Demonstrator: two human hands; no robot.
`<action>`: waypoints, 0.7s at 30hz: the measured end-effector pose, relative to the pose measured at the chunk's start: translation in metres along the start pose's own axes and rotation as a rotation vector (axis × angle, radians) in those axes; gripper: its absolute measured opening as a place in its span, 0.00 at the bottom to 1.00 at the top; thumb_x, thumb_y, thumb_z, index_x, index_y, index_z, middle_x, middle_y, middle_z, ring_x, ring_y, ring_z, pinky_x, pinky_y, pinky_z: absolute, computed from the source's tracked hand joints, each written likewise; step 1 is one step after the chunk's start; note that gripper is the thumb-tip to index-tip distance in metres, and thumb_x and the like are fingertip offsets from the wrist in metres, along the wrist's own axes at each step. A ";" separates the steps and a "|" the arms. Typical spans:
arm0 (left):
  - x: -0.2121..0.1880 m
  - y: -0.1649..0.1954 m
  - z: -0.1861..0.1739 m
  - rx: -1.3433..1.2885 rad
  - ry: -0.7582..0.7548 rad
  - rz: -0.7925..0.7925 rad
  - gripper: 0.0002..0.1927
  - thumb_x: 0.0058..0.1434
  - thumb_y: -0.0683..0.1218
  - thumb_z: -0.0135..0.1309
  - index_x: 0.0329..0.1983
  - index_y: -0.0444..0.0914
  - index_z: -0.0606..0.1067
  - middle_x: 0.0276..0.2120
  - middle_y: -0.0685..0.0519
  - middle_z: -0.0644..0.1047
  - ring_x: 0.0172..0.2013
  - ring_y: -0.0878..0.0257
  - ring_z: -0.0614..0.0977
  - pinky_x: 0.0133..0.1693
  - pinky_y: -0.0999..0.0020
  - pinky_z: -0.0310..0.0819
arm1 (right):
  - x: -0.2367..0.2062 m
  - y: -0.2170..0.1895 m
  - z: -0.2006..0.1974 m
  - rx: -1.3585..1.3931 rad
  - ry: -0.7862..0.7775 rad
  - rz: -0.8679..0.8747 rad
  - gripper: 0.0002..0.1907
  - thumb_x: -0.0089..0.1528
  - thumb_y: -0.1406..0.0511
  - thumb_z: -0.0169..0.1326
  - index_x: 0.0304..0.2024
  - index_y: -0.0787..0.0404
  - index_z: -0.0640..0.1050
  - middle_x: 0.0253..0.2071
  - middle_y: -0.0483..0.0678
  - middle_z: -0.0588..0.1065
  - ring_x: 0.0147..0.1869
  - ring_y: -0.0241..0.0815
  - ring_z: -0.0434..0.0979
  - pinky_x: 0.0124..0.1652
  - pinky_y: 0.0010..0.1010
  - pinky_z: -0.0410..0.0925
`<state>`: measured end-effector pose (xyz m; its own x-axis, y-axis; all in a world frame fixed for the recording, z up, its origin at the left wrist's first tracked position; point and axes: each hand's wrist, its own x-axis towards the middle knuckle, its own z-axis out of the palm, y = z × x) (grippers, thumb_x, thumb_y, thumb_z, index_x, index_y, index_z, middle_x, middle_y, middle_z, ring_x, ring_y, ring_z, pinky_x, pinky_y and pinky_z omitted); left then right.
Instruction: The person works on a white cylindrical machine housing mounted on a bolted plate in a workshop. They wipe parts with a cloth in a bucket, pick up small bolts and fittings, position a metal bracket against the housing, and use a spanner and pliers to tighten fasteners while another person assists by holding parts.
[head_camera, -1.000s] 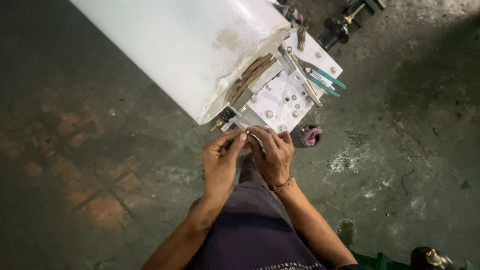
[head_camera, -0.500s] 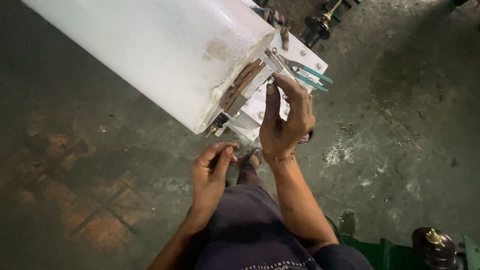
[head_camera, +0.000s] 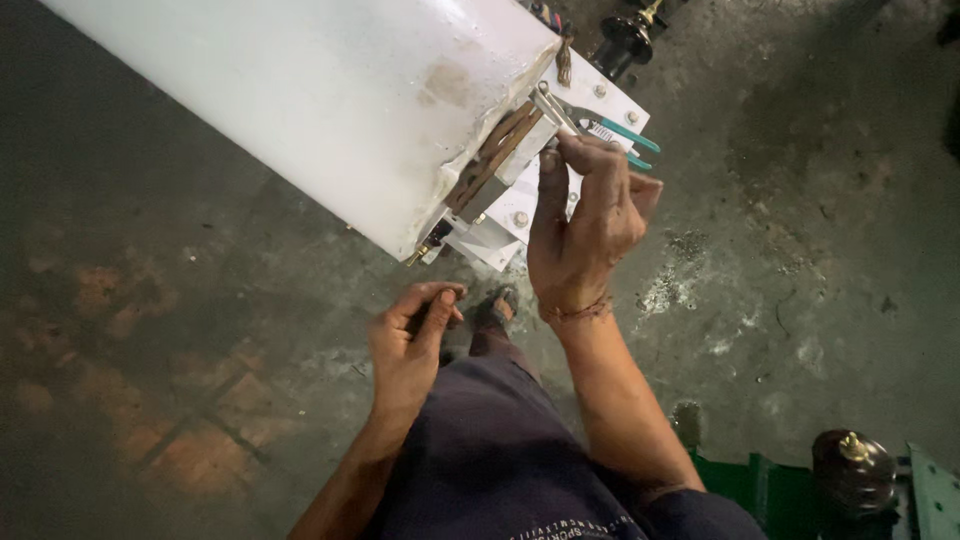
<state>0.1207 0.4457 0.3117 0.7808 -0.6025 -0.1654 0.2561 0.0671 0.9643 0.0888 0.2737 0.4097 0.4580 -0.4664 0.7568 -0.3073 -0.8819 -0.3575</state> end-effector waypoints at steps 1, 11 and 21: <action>0.001 0.000 -0.001 -0.011 -0.004 -0.025 0.10 0.69 0.45 0.55 0.44 0.35 0.82 0.37 0.55 0.83 0.34 0.71 0.80 0.37 0.76 0.76 | 0.002 0.000 -0.002 -0.011 -0.036 -0.006 0.02 0.76 0.67 0.54 0.50 0.60 0.76 0.46 0.46 0.78 0.47 0.40 0.76 0.53 0.30 0.59; 0.010 -0.004 -0.004 -0.031 -0.035 -0.003 0.10 0.69 0.45 0.57 0.45 0.34 0.82 0.31 0.56 0.81 0.33 0.72 0.79 0.37 0.77 0.73 | 0.010 0.001 -0.009 -0.069 -0.169 -0.022 0.07 0.79 0.66 0.48 0.45 0.61 0.71 0.37 0.48 0.73 0.42 0.46 0.67 0.55 0.36 0.58; 0.020 0.007 0.020 -0.192 -0.165 -0.025 0.08 0.70 0.42 0.56 0.45 0.34 0.82 0.31 0.56 0.80 0.32 0.72 0.78 0.36 0.77 0.73 | 0.000 -0.002 0.010 0.669 -0.152 0.483 0.20 0.80 0.55 0.41 0.38 0.62 0.66 0.29 0.37 0.62 0.32 0.27 0.56 0.33 0.24 0.56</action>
<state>0.1268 0.4182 0.3192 0.6737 -0.7262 -0.1373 0.3896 0.1910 0.9010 0.0978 0.2744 0.4047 0.5250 -0.7653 0.3723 0.0396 -0.4150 -0.9090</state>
